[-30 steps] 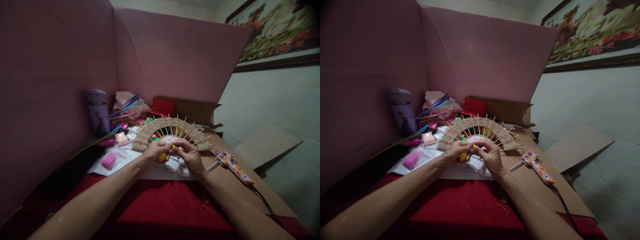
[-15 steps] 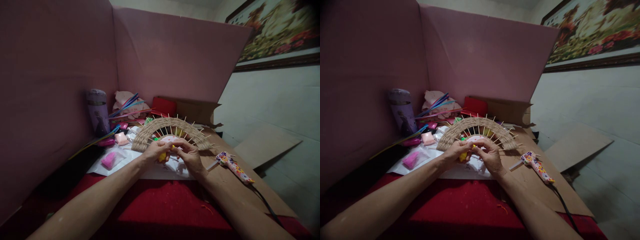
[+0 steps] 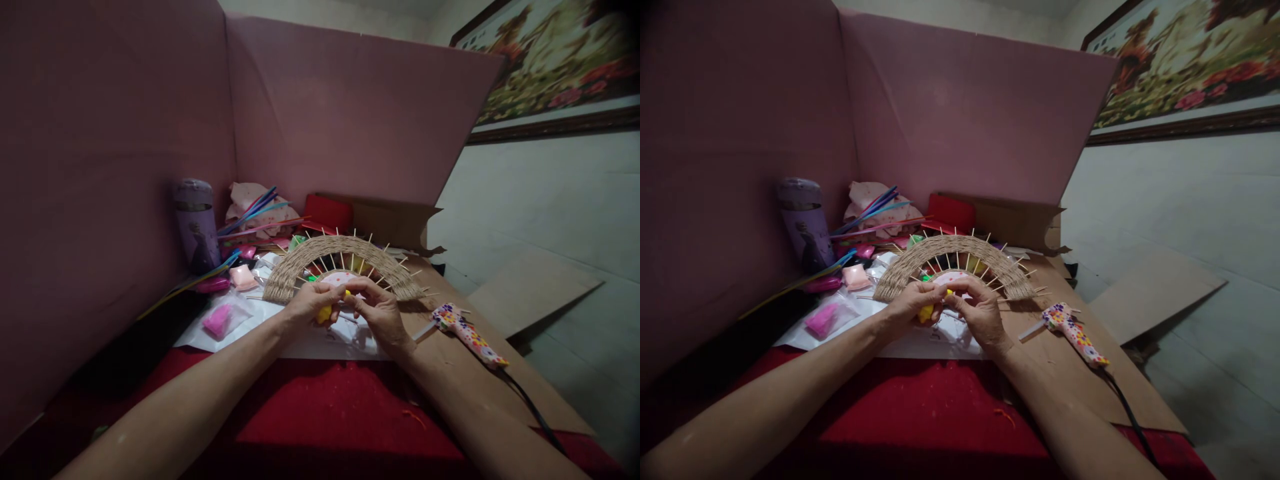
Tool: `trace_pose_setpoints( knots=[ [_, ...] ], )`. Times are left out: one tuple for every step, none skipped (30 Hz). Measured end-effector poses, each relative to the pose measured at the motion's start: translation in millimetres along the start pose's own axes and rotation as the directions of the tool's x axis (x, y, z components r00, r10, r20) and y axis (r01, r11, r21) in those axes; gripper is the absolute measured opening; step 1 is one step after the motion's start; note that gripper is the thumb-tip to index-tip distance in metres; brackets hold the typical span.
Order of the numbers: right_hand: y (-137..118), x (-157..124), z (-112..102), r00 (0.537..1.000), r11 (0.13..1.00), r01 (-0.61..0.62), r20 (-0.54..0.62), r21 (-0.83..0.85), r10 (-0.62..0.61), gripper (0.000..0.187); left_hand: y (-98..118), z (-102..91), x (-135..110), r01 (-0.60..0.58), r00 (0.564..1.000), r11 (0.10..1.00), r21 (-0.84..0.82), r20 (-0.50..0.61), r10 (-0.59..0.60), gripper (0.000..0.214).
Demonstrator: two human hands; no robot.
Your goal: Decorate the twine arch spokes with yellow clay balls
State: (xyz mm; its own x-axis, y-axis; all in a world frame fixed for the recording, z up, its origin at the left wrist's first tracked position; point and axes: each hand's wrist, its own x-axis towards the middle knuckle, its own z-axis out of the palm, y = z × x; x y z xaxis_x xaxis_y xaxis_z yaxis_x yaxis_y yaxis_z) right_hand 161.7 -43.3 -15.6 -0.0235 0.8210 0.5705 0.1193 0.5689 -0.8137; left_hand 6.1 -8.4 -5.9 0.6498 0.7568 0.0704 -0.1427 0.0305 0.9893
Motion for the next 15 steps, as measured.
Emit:
trace_pose_setpoints(
  knots=[
    [-0.2,0.0,0.1,1.000,1.000,0.002,0.003,-0.001,-0.002,0.012,-0.2,-0.2,-0.1,-0.006,1.000,1.000,0.001,-0.009,0.006,0.050],
    [-0.6,0.0,0.2,1.000,1.000,0.003,0.008,-0.003,-0.003,0.013,-0.5,-0.4,-0.1,-0.011,1.000,1.000,0.005,-0.017,0.012,0.050],
    [-0.9,0.0,0.3,1.000,1.000,0.003,0.010,-0.005,-0.003,0.013,-0.8,-0.5,-0.1,-0.015,1.000,1.000,0.009,-0.021,0.015,0.050],
    [-1.2,-0.1,0.4,1.000,1.000,0.003,0.010,-0.006,-0.003,0.013,-1.0,-0.6,-0.2,-0.015,1.000,1.000,0.013,-0.020,0.015,0.051],
    [-1.5,-0.1,0.5,1.000,1.000,0.004,0.007,-0.005,-0.004,0.013,-1.1,-0.6,-0.2,-0.016,1.000,1.000,0.016,-0.018,0.016,0.052],
    [-1.7,-0.2,0.5,1.000,1.000,0.003,0.003,-0.004,-0.003,0.013,-1.1,-0.5,-0.2,-0.016,1.000,1.000,0.018,-0.014,0.016,0.052],
    [-1.7,-0.2,0.5,1.000,1.000,0.002,0.000,-0.003,-0.002,0.013,-0.9,-0.2,-0.2,-0.015,1.000,1.000,0.016,-0.012,0.015,0.051],
    [-1.6,-0.2,0.5,1.000,1.000,0.000,0.001,-0.002,0.000,0.014,-0.7,0.3,-0.2,-0.014,1.000,1.000,0.007,-0.012,0.014,0.050],
    [-1.3,-0.2,0.4,1.000,1.000,0.000,0.005,-0.001,0.000,0.014,-0.4,0.8,-0.3,-0.015,1.000,1.000,-0.008,-0.015,0.015,0.048],
    [-0.9,-0.2,0.3,1.000,1.000,0.001,0.012,-0.001,-0.001,0.015,-0.2,1.3,-0.3,-0.018,1.000,1.000,-0.025,-0.019,0.018,0.047],
    [-0.4,-0.2,0.2,1.000,1.000,0.005,0.017,-0.001,-0.005,0.015,0.0,1.7,-0.3,-0.021,1.000,0.999,-0.041,-0.021,0.020,0.046],
    [0.0,-0.1,0.1,1.000,1.000,0.011,0.020,-0.001,-0.011,0.015,0.1,2.0,-0.4,-0.022,1.000,0.998,-0.051,-0.020,0.021,0.047],
    [0.4,-0.1,0.0,1.000,1.000,0.015,0.018,-0.002,-0.014,0.014,0.1,2.1,-0.4,-0.022,1.000,0.999,-0.050,-0.020,0.021,0.048],
    [0.6,0.0,-0.1,1.000,1.000,0.016,0.012,-0.008,-0.016,0.013,0.1,2.0,-0.5,-0.019,1.000,0.999,-0.042,-0.018,0.019,0.049],
    [0.6,0.0,-0.2,1.000,1.000,0.016,0.005,-0.018,-0.015,0.013,0.0,1.8,-0.5,-0.015,1.000,0.999,-0.031,-0.015,0.015,0.050]
  ],
)
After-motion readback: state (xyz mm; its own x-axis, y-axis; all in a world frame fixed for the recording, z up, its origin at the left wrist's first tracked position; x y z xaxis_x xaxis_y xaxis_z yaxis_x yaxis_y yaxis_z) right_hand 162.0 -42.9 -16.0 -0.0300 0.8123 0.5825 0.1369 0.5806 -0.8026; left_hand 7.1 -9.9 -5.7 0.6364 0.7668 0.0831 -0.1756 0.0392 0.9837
